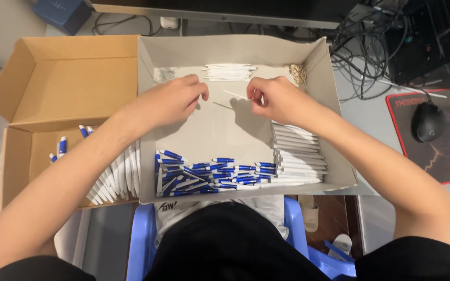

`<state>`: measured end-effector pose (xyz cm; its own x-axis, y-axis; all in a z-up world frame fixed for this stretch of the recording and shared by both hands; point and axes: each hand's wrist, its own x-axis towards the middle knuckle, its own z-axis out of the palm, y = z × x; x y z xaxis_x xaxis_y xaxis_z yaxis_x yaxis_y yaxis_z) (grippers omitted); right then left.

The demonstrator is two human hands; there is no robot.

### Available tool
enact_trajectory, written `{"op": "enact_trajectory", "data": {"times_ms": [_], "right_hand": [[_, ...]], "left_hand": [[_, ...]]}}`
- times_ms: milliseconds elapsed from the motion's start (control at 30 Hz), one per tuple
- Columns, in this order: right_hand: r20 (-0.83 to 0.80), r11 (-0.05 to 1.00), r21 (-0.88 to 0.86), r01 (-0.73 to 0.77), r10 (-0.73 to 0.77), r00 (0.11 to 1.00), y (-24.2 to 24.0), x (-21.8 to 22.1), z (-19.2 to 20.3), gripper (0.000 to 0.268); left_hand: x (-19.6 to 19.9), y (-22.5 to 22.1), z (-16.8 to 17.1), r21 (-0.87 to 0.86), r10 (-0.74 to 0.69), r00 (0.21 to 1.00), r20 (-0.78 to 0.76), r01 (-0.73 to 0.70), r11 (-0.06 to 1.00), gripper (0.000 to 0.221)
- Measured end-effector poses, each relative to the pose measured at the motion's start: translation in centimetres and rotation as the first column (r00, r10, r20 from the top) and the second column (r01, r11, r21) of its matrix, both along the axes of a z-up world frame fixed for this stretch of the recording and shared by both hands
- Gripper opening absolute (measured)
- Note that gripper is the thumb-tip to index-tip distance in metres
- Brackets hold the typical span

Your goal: Assembling ballpoint pens by inserting ink refills and springs into pen bodies and placing them in a box.

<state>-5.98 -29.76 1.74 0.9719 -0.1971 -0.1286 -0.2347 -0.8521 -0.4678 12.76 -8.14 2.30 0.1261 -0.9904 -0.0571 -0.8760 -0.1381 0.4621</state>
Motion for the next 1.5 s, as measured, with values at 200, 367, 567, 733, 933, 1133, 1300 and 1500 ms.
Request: {"op": "enact_trajectory", "data": {"times_ms": [200,367,567,733,933,1133,1300,1500], "right_hand": [[-0.096,0.991,0.123,0.044,-0.032,0.995,1.3,-1.8,-0.7,0.032],[-0.125,0.993,0.118,0.026,-0.011,0.992,2.2,-2.8,-0.8,0.03],[-0.124,0.993,0.114,0.025,-0.011,0.992,3.2,-3.9,-0.8,0.03],[-0.123,0.993,0.112,0.031,-0.017,0.992,4.4,-5.4,-1.0,0.03],[-0.136,0.991,0.123,0.041,-0.024,0.99,5.4,-6.8,-0.9,0.03],[-0.161,0.992,0.12,0.046,-0.027,0.987,6.2,-7.5,0.1,0.029],[-0.164,0.988,0.139,0.072,-0.049,0.985,6.5,-8.1,-0.4,0.031],[-0.114,0.969,0.211,0.129,-0.107,0.988,8.2,-10.3,-2.1,0.03]], "left_hand": [[-2.3,1.6,-1.9,0.125,-0.012,0.994,0.111,-0.002,0.992,0.018],[-4.3,2.9,-2.8,0.14,-0.025,0.99,0.138,0.006,0.99,0.017],[-6.6,4.4,-3.3,0.177,-0.045,0.993,0.109,0.025,0.984,0.018],[-9.3,5.8,-2.1,0.228,-0.098,0.99,0.104,0.072,0.971,0.02],[-10.7,7.2,-2.3,0.259,-0.222,0.974,0.054,0.201,0.945,0.023],[-11.3,8.0,-1.0,0.125,-0.429,0.89,-0.155,0.448,0.885,0.025],[-11.5,7.6,0.1,0.092,-0.546,0.804,-0.237,0.578,0.811,0.022],[-10.2,7.3,-1.0,0.093,-0.438,0.848,-0.298,0.483,0.871,0.022]]}}
